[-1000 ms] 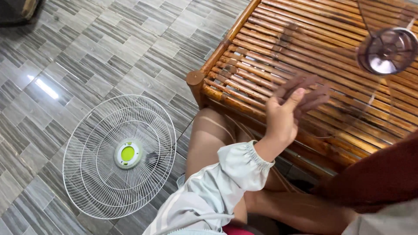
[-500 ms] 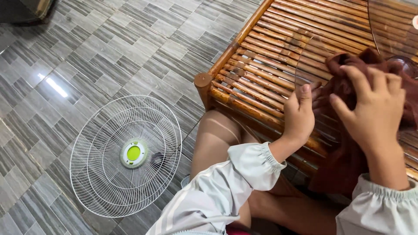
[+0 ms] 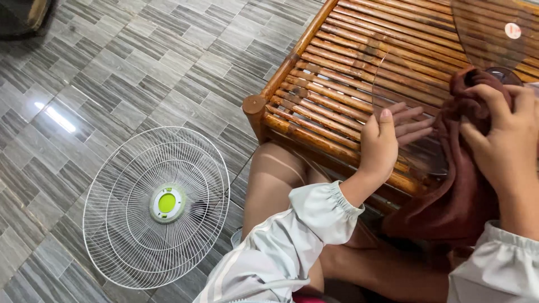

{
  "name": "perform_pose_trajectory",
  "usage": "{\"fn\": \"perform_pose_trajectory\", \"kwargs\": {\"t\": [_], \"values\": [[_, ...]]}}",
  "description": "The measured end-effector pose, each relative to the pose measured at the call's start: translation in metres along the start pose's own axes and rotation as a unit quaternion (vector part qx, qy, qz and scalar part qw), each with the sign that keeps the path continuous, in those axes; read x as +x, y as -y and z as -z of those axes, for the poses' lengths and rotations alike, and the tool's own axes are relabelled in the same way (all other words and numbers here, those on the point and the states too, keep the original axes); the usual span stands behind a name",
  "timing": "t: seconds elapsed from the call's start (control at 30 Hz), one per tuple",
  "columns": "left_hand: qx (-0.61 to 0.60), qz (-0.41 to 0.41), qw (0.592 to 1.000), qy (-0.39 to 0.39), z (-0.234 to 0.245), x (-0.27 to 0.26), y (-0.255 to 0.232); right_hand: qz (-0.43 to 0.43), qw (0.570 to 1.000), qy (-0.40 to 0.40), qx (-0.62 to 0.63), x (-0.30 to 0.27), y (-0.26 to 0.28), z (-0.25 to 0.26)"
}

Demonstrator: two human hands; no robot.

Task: Cleaning a plastic fan blade assembly with a cloth

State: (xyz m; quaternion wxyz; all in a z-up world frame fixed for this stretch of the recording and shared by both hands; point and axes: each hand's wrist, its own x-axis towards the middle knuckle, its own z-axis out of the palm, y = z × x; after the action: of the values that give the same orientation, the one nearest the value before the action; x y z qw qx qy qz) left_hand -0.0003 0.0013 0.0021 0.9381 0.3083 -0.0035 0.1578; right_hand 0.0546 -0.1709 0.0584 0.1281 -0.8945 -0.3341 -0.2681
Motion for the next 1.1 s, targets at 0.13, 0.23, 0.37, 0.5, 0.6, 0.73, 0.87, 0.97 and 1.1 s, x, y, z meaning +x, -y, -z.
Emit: {"fn": "perform_pose_trajectory", "kwargs": {"t": [0.13,0.23,0.37,0.5,0.6,0.73,0.87,0.97,1.1], "values": [[-0.042,-0.020,0.999,-0.026,0.017,0.012,0.029,0.022,1.000,0.005,-0.001,0.010,0.049,0.011],[0.266,-0.112,0.955,-0.073,0.007,0.005,0.003,0.066,0.994,0.028,0.080,0.015,0.094,0.029],[0.298,-0.086,0.945,-0.100,0.031,0.000,0.028,0.094,0.993,0.034,0.064,0.015,0.061,0.036],[-0.117,0.019,0.992,0.040,0.006,-0.007,0.004,0.056,0.997,0.000,-0.045,0.015,0.006,0.031],[-0.129,0.089,0.982,0.102,0.005,0.000,-0.007,0.033,0.995,-0.020,-0.097,0.019,-0.003,0.029],[-0.092,0.151,0.975,0.132,-0.005,0.000,-0.032,0.059,0.996,0.032,-0.055,0.022,0.039,0.036],[-0.020,0.093,0.991,0.092,-0.004,-0.002,-0.027,0.133,0.987,0.055,0.072,0.023,0.076,0.051],[-0.017,0.063,0.997,0.049,-0.009,-0.007,-0.022,0.158,0.984,0.041,0.075,0.024,0.064,0.041],[0.018,0.071,0.995,0.068,-0.013,-0.012,-0.021,0.086,0.990,0.000,-0.116,0.027,0.016,0.016]]}}
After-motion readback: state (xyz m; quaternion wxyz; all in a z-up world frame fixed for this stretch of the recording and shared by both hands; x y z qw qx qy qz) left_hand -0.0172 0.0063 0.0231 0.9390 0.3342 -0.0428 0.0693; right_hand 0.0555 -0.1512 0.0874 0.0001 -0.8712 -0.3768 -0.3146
